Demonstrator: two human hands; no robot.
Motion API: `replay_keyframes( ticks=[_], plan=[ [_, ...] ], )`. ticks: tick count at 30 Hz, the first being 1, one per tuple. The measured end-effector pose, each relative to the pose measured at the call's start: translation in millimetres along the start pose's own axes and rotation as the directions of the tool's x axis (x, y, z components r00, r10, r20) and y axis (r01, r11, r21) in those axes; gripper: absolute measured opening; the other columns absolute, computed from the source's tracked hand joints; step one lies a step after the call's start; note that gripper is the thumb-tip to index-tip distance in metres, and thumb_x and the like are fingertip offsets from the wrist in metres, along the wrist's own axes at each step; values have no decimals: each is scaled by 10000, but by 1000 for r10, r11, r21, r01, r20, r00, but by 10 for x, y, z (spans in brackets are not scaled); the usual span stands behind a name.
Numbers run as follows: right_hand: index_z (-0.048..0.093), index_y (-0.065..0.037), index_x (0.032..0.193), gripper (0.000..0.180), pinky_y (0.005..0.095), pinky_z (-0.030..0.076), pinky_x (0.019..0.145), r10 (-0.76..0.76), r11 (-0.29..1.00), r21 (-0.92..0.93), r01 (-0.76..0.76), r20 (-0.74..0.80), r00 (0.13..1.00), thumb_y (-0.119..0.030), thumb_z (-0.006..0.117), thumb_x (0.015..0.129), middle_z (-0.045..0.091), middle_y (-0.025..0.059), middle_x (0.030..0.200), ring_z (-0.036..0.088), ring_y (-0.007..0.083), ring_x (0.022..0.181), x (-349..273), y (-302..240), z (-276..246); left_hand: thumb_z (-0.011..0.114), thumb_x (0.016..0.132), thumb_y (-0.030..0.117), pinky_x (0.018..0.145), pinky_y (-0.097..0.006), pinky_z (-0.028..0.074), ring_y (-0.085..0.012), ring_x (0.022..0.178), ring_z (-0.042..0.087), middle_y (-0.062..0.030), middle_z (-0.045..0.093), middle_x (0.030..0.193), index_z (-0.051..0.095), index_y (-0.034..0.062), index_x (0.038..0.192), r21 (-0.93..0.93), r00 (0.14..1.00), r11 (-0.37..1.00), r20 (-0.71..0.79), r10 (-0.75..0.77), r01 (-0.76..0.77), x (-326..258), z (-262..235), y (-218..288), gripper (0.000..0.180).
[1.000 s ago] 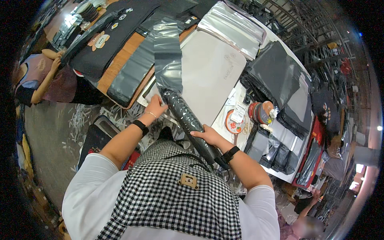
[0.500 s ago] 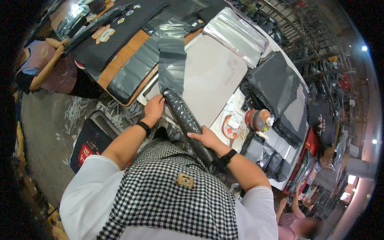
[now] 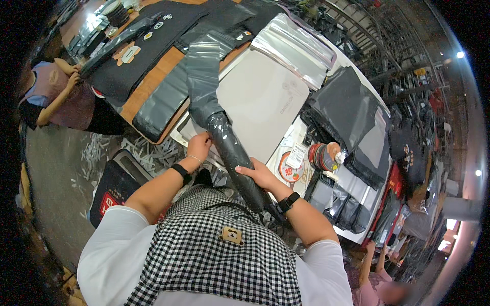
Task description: Fold and place garments into protective grey plastic sleeves.
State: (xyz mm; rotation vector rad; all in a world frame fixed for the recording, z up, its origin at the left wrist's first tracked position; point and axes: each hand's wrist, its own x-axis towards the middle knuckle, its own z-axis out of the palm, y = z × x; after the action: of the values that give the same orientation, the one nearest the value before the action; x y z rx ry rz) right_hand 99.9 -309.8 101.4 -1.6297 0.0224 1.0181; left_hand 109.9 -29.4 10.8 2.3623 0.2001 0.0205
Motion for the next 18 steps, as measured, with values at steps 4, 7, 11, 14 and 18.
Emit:
replay_keyframes(
  ticks=[4, 7, 11, 14, 18],
  plan=[
    [562, 120, 1328, 750, 385, 561, 911, -62, 996, -66, 52, -147, 987, -492, 774, 949, 716, 227, 1148, 714, 269, 1020, 59, 165, -22, 661, 970, 179, 785, -500, 562, -410, 916, 699, -157, 722, 983, 750, 49, 1034, -18, 965, 965, 13, 261, -261, 153, -123, 155, 170],
    [571, 111, 1246, 716, 386, 570, 863, -147, 963, -264, 59, -327, 933, -512, 768, 953, 720, 237, 1088, 726, 271, 961, 129, -40, 170, 679, 963, 177, 761, -478, 550, -402, 903, 691, -148, 716, 979, 748, 59, 1039, 83, 963, 959, 17, 270, -271, 575, -199, 296, 157],
    [567, 95, 1184, 697, 397, 574, 813, -160, 980, 18, 198, -526, 835, -543, 750, 970, 718, 242, 1052, 732, 294, 920, 542, -42, 470, 668, 972, 183, 771, -476, 548, -397, 926, 692, -136, 712, 992, 749, 81, 1049, -56, 922, 928, -149, 357, -368, 1141, -183, 551, 151],
    [565, 144, 1209, 822, 420, 587, 818, -87, 989, 49, 141, -577, 812, -608, 752, 937, 715, 280, 1064, 739, 334, 940, 747, 120, 619, 643, 988, 225, 798, -485, 563, -375, 946, 704, -128, 724, 1016, 763, 121, 1039, -23, 934, 934, -31, 355, -356, 1239, -30, 536, 167],
    [573, 194, 1221, 953, 436, 597, 820, 149, 986, -15, -167, -376, 915, -674, 770, 881, 708, 317, 1098, 744, 384, 986, 864, 472, 623, 643, 971, 175, 837, -511, 545, -400, 976, 692, -150, 722, 1014, 751, 54, 1086, 275, 930, 919, 315, 191, -282, 930, 243, -197, 199]
  ],
)
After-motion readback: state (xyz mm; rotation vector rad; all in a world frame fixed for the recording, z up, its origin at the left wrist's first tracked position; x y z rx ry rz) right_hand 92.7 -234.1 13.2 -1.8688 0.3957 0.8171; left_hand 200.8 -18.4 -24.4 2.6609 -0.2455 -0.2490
